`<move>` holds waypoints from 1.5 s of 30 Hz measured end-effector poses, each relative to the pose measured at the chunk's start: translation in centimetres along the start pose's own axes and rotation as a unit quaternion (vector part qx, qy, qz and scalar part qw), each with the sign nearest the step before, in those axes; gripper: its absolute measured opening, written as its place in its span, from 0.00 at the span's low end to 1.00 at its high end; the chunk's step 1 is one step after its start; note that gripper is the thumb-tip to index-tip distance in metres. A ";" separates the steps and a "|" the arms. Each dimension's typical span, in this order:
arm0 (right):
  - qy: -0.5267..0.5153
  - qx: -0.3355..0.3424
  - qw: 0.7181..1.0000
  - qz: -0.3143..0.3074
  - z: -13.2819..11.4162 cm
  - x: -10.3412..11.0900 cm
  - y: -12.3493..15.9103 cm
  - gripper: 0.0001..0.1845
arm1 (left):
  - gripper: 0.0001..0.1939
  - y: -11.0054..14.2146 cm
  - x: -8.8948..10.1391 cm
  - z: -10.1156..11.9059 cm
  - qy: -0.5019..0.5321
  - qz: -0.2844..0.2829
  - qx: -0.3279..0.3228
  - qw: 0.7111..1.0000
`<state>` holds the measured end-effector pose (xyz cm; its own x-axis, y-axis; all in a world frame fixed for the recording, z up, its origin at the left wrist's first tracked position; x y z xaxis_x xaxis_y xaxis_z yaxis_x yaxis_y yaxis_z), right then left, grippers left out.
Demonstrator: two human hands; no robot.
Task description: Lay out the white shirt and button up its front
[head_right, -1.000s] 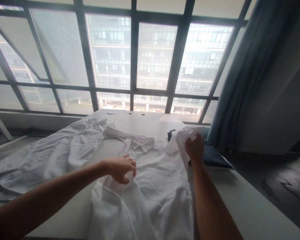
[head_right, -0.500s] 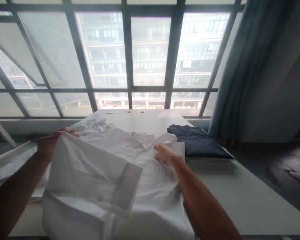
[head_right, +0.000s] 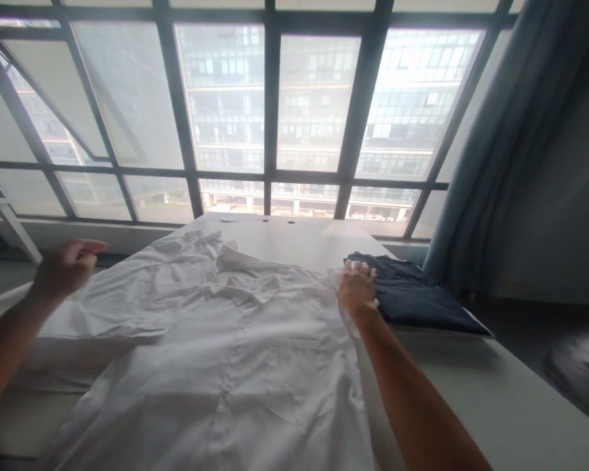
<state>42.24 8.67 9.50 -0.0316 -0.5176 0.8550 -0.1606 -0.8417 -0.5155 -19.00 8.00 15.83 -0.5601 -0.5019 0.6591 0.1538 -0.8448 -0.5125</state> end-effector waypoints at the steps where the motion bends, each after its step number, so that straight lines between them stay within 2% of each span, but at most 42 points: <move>1: -0.028 0.048 0.998 -0.012 -3.0 -0.6 0.1 0.22 | 0.07 0.0 -1.3 1.5 -0.057 0.030 0.007 0.998; 2: -0.074 0.086 0.992 -0.047 -5.9 -1.7 0.2 0.17 | 0.05 0.0 -4.5 3.5 -0.086 -0.012 -0.002 0.996; 4: -0.185 0.071 0.967 -0.159 -9.9 -5.1 0.4 0.10 | 0.03 0.9 -12.3 7.3 -0.096 -0.159 -0.018 0.982; 6: -0.266 0.025 0.926 -0.267 -12.9 -8.9 0.8 0.21 | 0.11 1.8 -18.0 9.6 -0.088 -0.216 0.006 0.972; 8: -0.315 -0.026 0.896 -0.313 -14.3 -11.5 0.9 0.29 | 0.15 2.4 -21.9 10.5 -0.090 -0.231 0.031 0.968; 9: -0.333 -0.047 0.887 -0.318 -14.6 -12.4 0.8 0.30 | 0.16 2.6 -23.3 10.4 -0.094 -0.234 0.042 0.967; 12: -0.378 -0.086 0.869 -0.307 -14.7 -14.0 0.8 0.25 | 0.16 3.0 -25.8 8.9 -0.099 -0.219 0.078 0.968; 15: -0.443 -0.087 0.845 -0.286 -15.0 -14.3 0.9 0.18 | 0.12 3.1 -26.4 7.5 -0.047 -0.186 0.087 0.977; 18: -0.538 -0.096 0.795 -0.262 -15.0 -13.9 1.0 0.10 | 0.11 3.3 -26.2 7.0 0.080 -0.171 0.075 0.979; 20: -0.589 -0.103 0.759 -0.257 -14.8 -13.5 0.9 0.05 | 0.12 3.8 -26.2 6.6 0.153 -0.194 0.085 0.965; 22: -0.612 -0.107 0.738 -0.265 -14.4 -13.1 0.8 0.03 | 0.13 4.3 -26.3 6.2 0.205 -0.227 0.105 0.946; 24: -0.600 -0.099 0.739 -0.289 -14.0 -13.0 0.7 0.06 | 0.13 4.7 -26.1 6.2 0.244 -0.249 0.117 0.930; 26: -0.567 -0.083 0.754 -0.320 -13.6 -12.9 0.9 0.05 | 0.13 4.9 -25.9 6.4 0.256 -0.260 0.116 0.924; 30: -0.516 -0.014 0.777 -0.359 -14.2 -12.5 1.6 0.07 | 0.12 5.0 -25.7 7.2 0.152 -0.277 0.068 0.946; 32: -0.513 0.011 0.783 -0.353 -14.6 -11.9 1.8 0.10 | 0.13 5.0 -25.5 7.4 0.091 -0.277 0.037 0.956; 34: -0.528 0.012 0.778 -0.340 -14.5 -11.4 1.9 0.12 | 0.14 5.2 -25.4 7.4 0.088 -0.288 0.031 0.953; 36: -0.563 0.007 0.750 -0.347 -14.5 -11.0 2.2 0.11 | 0.15 5.7 -25.9 7.3 0.143 -0.334 0.054 0.930; 38: -0.612 0.008 0.694 -0.378 -14.9 -10.6 2.6 0.10 | 0.17 6.6 -26.4 7.5 0.225 -0.389 0.097 0.888; 40: -0.650 0.010 0.641 -0.409 -15.4 -10.3 3.0 0.14 | 0.20 7.0 -26.2 7.5 0.290 -0.405 0.148 0.854; 41: -0.658 0.012 0.626 -0.418 -15.6 -10.2 3.0 0.18 | 0.23 7.0 -26.0 7.4 0.313 -0.399 0.171 0.845; 43: -0.655 0.013 0.628 -0.421 -15.6 -10.2 2.8 0.25 | 0.27 7.0 -25.5 7.5 0.350 -0.390 0.198 0.829; 45: -0.636 0.018 0.654 -0.409 -15.3 -10.4 2.3 0.27 | 0.29 7.1 -25.2 7.9 0.371 -0.403 0.198 0.813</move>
<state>27.12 14.43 0.26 0.9002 0.4190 0.1184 0.4141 -0.9079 0.0646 2.65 13.17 -0.06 -0.9230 0.3706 0.1038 -0.3390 -0.9106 0.2365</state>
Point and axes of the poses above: each hand's wrist, its own y-axis away from the middle knuckle, its own x-axis out of the back of the hand, z = x × y, the point moved 10 cm from there along -y, towards the middle knuckle, and after that the axes turned 5 degrees about -y, right-handed, at the moved point
